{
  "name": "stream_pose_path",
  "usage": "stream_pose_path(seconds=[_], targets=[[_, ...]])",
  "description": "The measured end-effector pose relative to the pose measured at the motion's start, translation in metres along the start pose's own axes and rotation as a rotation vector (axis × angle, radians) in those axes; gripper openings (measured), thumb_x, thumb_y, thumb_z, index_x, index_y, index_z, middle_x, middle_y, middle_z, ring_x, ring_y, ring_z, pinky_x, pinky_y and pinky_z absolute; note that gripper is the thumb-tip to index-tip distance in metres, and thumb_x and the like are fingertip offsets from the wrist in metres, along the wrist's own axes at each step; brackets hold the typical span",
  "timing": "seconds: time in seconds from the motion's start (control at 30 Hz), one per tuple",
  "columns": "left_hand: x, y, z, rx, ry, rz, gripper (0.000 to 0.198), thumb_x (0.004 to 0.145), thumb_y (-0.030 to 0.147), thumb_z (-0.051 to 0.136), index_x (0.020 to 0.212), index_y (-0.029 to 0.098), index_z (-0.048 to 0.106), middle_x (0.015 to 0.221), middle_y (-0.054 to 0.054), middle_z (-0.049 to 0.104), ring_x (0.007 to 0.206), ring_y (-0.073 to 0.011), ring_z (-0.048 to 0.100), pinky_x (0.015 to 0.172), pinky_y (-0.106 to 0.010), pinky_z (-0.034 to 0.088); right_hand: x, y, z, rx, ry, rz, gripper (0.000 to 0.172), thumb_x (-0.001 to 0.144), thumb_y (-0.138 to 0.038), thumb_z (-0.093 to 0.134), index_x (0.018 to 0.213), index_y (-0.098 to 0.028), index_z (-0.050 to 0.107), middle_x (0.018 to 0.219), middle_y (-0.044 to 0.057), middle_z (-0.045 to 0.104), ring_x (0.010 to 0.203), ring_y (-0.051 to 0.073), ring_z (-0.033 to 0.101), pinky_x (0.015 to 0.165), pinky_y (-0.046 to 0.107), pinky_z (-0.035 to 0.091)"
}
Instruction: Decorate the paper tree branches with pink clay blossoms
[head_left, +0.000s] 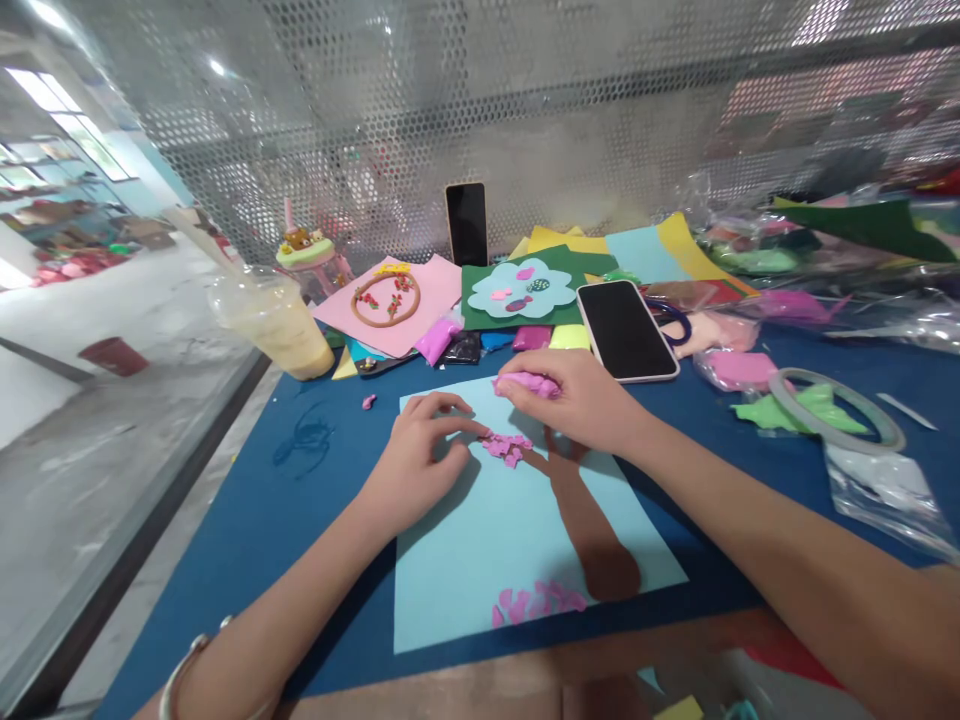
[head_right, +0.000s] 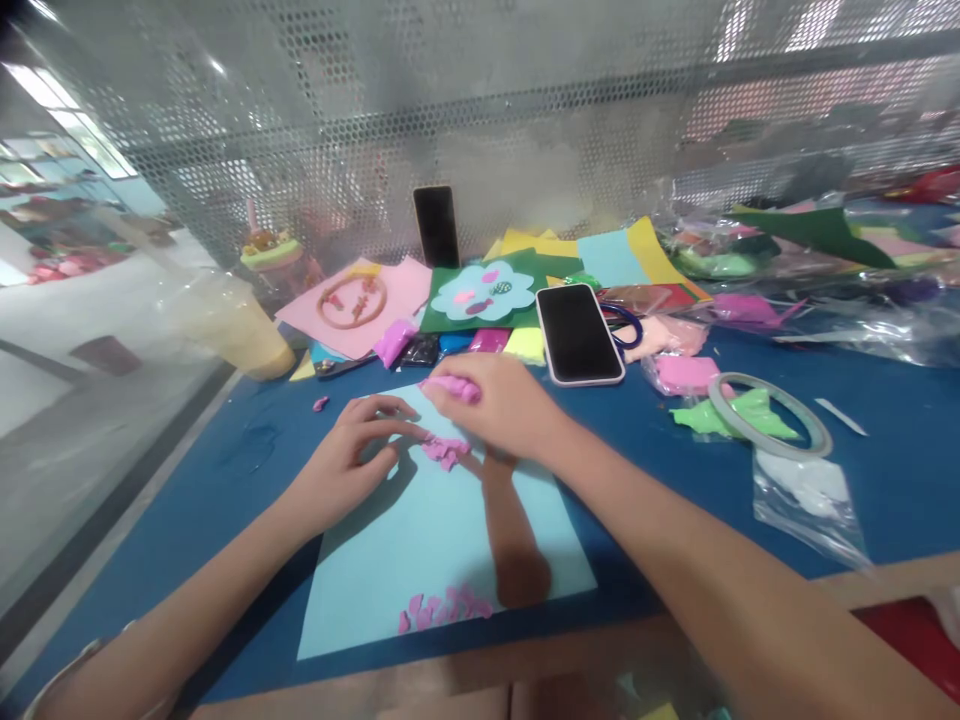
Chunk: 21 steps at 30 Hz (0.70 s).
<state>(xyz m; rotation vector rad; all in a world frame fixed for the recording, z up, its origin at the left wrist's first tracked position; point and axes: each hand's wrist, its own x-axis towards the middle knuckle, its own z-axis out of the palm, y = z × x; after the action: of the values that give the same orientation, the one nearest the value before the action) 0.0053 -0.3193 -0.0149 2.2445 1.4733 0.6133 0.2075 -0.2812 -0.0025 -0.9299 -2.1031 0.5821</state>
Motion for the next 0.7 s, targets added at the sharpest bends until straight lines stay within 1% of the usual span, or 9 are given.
stream_pose_path(seconds=[0.2,0.43,0.57,0.7], targets=[[0.0011,0.0015,0.0007,0.002,0.009,0.019,0.04,0.073,0.006,0.044,0.092,0.027,0.072,0.107,-0.002,0.06,0.106,-0.0228,0.049,0.097,-0.045,0.039,-0.0001,-0.0008,-0.0006,-0.011,-0.001,0.006,0.021,0.087,-0.031,0.053,0.082,-0.017,0.067,0.077,0.001,0.068,0.07,0.013,0.059,0.062,0.021,0.04],[0.0011,0.0007,0.0011,0.013,-0.002,0.022,0.042,0.073,0.006,0.044,0.093,0.029,0.072,0.107,-0.002,0.06,0.105,-0.0237,0.049,0.094,-0.045,0.041,0.0002,-0.001,-0.001,-0.03,-0.01,0.031,0.023,0.086,-0.034,0.052,0.082,-0.017,0.068,0.078,0.003,0.068,0.07,0.016,0.06,0.062,0.024,0.041],[-0.001,0.0012,0.0008,0.097,-0.001,0.047,0.04,0.075,0.008,0.044,0.095,0.028,0.072,0.109,-0.003,0.06,0.109,-0.0248,0.047,0.095,-0.047,0.038,0.0,-0.0006,-0.0009,-0.029,-0.006,0.033,0.024,0.086,-0.034,0.052,0.082,-0.017,0.067,0.078,0.003,0.068,0.07,0.016,0.06,0.062,0.024,0.041],[-0.0031,0.0014,-0.0001,0.231,0.012,0.123,0.039,0.078,0.01,0.044,0.1,0.028,0.071,0.112,-0.004,0.059,0.11,-0.0262,0.046,0.092,-0.047,0.037,-0.0001,-0.0005,-0.001,-0.024,-0.004,0.035,0.023,0.086,-0.034,0.052,0.081,-0.017,0.067,0.077,0.002,0.068,0.07,0.015,0.06,0.062,0.023,0.041]])
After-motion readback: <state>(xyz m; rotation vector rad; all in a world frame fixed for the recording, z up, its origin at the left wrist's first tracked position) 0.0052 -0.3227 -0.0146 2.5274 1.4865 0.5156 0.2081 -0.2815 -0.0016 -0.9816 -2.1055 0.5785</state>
